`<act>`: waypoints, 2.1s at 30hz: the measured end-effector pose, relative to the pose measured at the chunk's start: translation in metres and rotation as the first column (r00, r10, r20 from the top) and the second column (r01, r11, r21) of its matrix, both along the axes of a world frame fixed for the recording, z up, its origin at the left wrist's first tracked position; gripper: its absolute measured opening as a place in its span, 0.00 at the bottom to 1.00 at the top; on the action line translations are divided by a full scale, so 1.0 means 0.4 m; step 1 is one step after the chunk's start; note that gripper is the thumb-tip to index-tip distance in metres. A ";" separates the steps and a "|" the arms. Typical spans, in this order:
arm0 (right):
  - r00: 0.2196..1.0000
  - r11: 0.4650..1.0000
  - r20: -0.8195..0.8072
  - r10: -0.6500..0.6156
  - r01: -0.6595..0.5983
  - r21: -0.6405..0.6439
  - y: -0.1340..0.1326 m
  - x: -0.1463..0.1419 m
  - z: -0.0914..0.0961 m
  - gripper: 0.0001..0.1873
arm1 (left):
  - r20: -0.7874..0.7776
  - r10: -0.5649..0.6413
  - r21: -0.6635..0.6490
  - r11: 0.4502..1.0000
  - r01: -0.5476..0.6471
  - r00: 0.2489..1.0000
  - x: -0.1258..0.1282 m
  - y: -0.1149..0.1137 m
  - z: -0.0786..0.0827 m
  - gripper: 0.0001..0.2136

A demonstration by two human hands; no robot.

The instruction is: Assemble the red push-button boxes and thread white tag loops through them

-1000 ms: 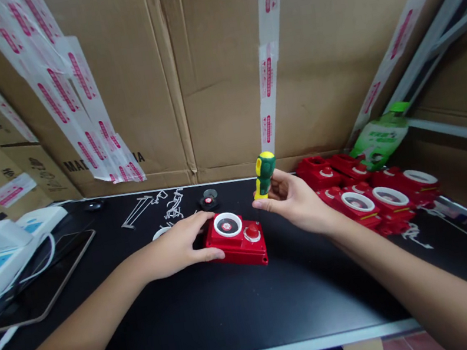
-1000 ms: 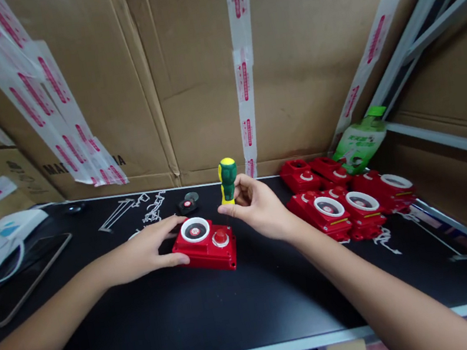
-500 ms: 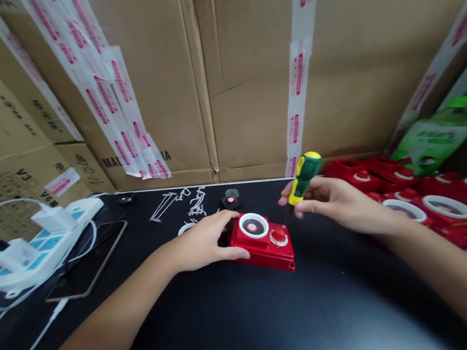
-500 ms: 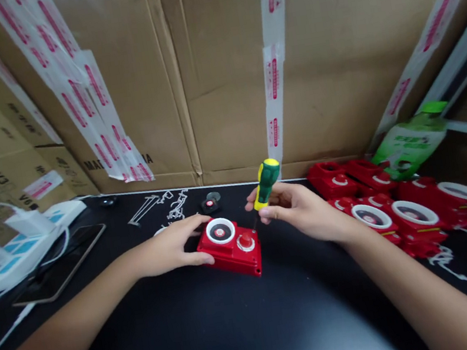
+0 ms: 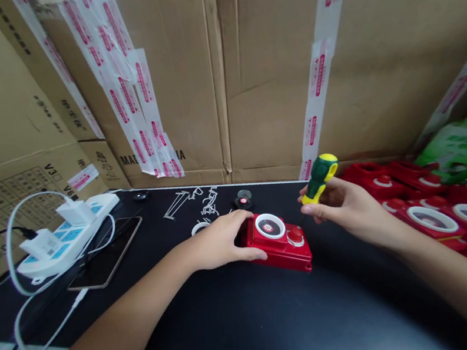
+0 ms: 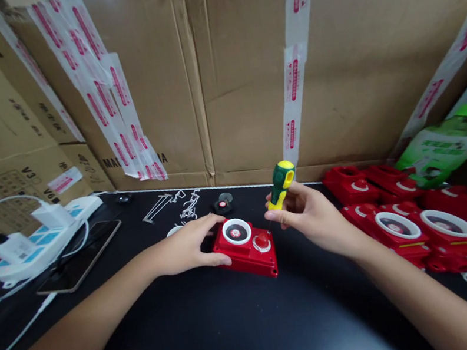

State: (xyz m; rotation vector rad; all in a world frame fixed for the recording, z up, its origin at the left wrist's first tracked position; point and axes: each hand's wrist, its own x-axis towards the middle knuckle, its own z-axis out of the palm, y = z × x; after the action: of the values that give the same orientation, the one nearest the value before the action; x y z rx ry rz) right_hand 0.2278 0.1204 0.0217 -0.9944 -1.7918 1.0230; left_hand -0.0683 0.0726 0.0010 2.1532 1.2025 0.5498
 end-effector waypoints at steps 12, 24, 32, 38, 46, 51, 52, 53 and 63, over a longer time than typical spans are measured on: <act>0.984 0.984 0.050 0.170 -0.167 -0.054 0.009 0.039 0.023 0.22 | 0.026 -0.020 -0.033 0.999 0.021 0.999 -0.008 0.006 0.001 0.35; 1.000 0.999 0.017 0.004 -0.003 -0.050 0.011 0.008 0.013 0.24 | 0.030 0.030 0.026 0.999 -0.031 0.999 0.005 -0.009 0.006 0.34; 0.981 0.977 -0.002 0.193 -0.192 -0.095 0.011 0.047 0.030 0.25 | 0.039 -0.012 -0.030 0.999 0.013 0.999 -0.003 -0.004 0.013 0.35; 0.992 0.991 0.000 0.125 -0.125 -0.049 -0.003 0.026 0.029 0.26 | 0.063 -0.006 -0.036 0.999 0.008 0.998 0.002 -0.003 0.011 0.34; 0.998 0.999 0.059 0.003 -0.006 0.053 0.004 0.014 0.009 0.22 | 0.055 0.061 0.018 0.998 -0.063 0.997 0.017 -0.010 -0.003 0.33; 0.998 0.997 0.045 -0.047 0.044 0.069 0.003 0.000 0.003 0.22 | 0.013 0.115 0.055 0.992 -0.115 0.993 0.046 -0.037 0.006 0.30; 0.998 0.996 0.030 -0.057 0.055 0.069 0.001 -0.005 0.001 0.23 | -0.006 0.134 0.066 0.989 -0.133 0.991 0.053 -0.043 0.009 0.29; 0.997 0.995 0.016 -0.070 0.068 0.071 -0.001 -0.010 -0.002 0.23 | -0.029 0.157 0.079 0.985 -0.154 0.987 0.059 -0.049 0.011 0.29; 0.990 0.984 -0.003 -0.140 0.140 0.112 -0.026 -0.037 -0.002 0.24 | -0.126 0.252 0.145 0.962 -0.233 0.960 0.096 -0.081 0.010 0.28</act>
State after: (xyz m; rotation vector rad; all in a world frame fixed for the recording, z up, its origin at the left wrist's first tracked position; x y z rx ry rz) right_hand 0.2132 0.1101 0.0211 -1.0380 -1.7369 0.8252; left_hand -0.0299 0.0402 0.0049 2.1972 1.5642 0.5989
